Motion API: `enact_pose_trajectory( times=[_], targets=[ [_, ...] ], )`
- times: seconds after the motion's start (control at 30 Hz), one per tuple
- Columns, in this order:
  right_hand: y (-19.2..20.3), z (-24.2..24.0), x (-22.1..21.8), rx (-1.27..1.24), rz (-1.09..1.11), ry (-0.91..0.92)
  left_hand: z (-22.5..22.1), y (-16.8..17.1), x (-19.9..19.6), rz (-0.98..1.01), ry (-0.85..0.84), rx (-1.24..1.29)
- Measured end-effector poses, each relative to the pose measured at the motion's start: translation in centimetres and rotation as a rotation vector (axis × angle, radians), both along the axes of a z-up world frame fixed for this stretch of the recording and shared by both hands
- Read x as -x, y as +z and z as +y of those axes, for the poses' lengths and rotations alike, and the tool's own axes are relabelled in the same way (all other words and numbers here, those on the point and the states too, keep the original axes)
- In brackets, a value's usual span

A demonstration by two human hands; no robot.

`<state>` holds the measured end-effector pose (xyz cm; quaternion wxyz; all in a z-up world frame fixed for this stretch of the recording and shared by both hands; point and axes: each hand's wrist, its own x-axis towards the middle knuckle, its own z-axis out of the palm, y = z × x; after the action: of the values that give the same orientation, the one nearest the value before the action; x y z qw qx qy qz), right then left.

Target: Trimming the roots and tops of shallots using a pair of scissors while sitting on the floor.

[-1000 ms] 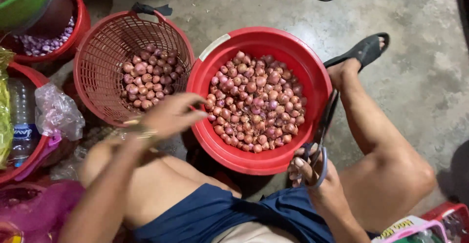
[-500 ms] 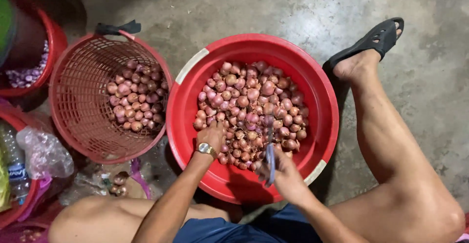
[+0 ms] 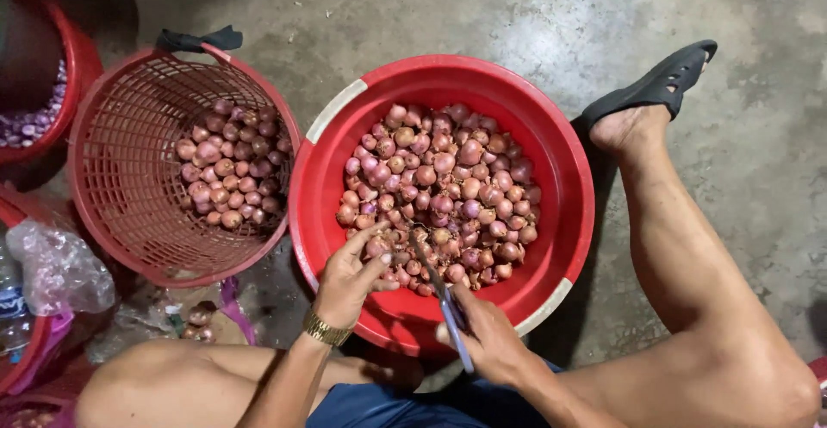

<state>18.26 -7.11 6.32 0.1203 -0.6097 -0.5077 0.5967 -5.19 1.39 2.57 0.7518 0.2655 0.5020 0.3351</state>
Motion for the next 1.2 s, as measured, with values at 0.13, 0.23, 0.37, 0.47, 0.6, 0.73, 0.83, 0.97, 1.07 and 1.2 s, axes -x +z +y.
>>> enact_pose_trajectory(
  times=[0.13,0.23,0.37,0.47,0.6,0.73,0.83,0.97,1.07,1.2],
  targets=[
    [-1.1,-1.3,-0.2,-0.165,-0.214,0.147,-0.6,0.6,-1.1,0.061,-0.042,-0.092],
    [-0.9,-1.1,-0.1,-0.235,-0.261,0.131,-1.4,-1.0,-2.0,0.041,-0.068,-0.086],
    [-1.8,-1.0,-0.6,-0.2,-0.317,0.109,-2.0,-1.9,-2.5,0.115,-0.118,-0.051],
    [-1.6,-0.8,-0.8,-0.204,-0.294,0.098,-2.3,-1.8,-2.7,0.027,-0.125,-0.055],
    [-0.1,0.1,-0.3,-0.105,-0.247,0.094,-2.1,-2.1,-2.9,0.011,-0.124,-0.019],
    [1.1,0.8,0.3,-0.017,-0.176,0.063,-2.1,-2.8,-3.1,0.051,-0.121,0.054],
    [0.8,0.8,0.4,-0.021,-0.201,0.086,-1.8,-2.2,-3.2,0.101,-0.161,0.045],
    [0.6,0.8,0.6,-0.052,-0.182,0.071,-1.4,-2.3,-3.1,0.137,-0.185,0.035],
    [0.2,0.8,0.8,-0.108,-0.182,0.029,-1.1,-2.7,-3.0,0.136,-0.128,0.064],
    [0.1,1.2,0.2,-0.033,-0.166,-0.015,-1.2,-3.4,-2.4,0.142,-0.068,-0.009]
  ],
)
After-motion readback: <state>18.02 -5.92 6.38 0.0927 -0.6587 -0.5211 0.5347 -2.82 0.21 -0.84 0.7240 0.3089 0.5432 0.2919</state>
